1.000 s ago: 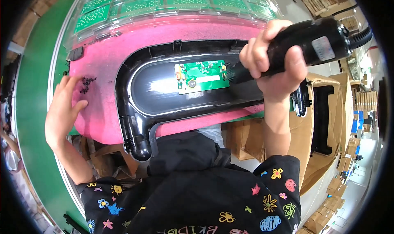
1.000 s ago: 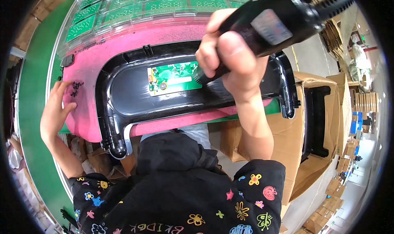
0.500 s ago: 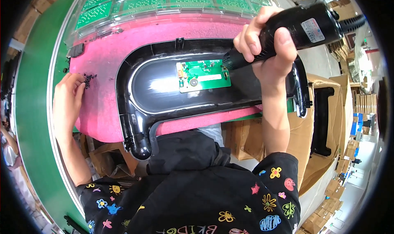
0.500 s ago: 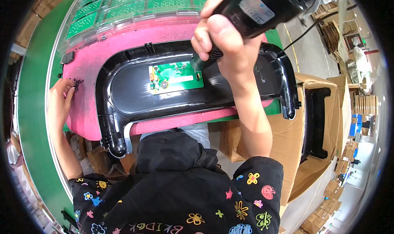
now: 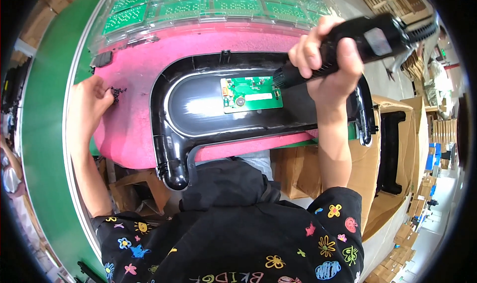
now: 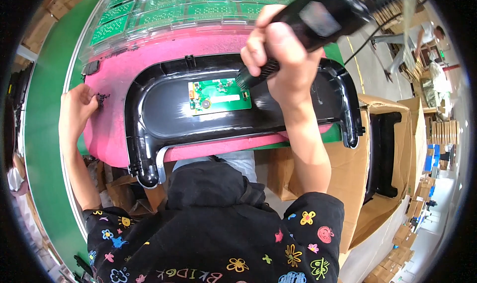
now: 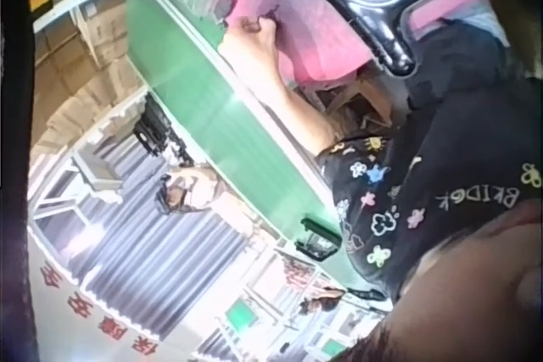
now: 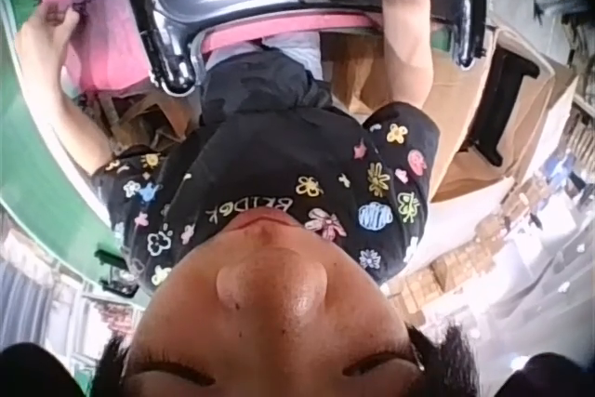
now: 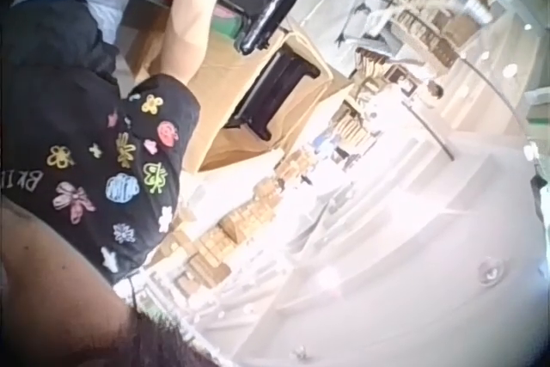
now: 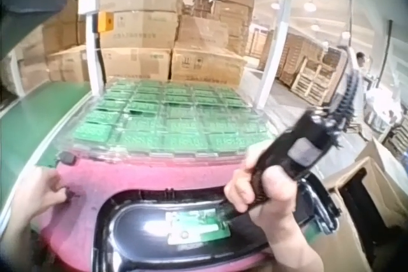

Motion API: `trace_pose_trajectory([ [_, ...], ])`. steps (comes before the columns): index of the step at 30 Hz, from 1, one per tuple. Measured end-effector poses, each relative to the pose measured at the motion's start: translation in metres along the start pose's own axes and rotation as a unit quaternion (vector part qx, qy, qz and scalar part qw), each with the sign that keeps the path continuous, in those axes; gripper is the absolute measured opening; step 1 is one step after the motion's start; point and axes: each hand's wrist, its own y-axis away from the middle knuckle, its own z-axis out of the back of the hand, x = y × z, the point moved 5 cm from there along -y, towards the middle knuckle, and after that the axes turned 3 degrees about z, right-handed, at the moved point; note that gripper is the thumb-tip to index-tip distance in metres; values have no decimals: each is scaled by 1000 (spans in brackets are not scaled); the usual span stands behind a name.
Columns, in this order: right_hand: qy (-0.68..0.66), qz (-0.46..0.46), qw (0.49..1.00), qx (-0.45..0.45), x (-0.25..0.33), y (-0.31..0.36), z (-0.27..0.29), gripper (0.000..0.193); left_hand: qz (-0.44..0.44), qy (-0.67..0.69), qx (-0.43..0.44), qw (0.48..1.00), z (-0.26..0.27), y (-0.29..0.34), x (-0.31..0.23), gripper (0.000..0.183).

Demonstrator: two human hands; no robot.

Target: Assemble electronic circuit boards into plastic housings using an electric screwdriver.

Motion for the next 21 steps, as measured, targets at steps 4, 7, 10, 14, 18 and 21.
trace_pose_trajectory([
  [4, -105, -17, 987, -117, 1, 0, -15, 43, -142, 157, -20, 977, -2, -9, -69, 13],
  [7, -177, -9, 975, -131, 0, -3, -32, 45, -229, 321, 122, 911, -17, -11, -132, 13],
  [10, -181, 12, 976, -117, 17, -1, -50, 47, -220, 391, 266, 853, -36, -17, -161, 12],
  [14, -133, 51, 987, -78, 39, 6, -61, 46, -173, 532, 382, 736, -61, -15, -160, 14],
  [18, -98, 75, 992, 4, 50, 12, -69, 48, -261, 435, 338, 792, -65, -4, -149, 13],
  [21, -81, 90, 992, 23, 54, 14, -79, 50, -305, 395, 315, 807, -66, 1, -154, 14],
])
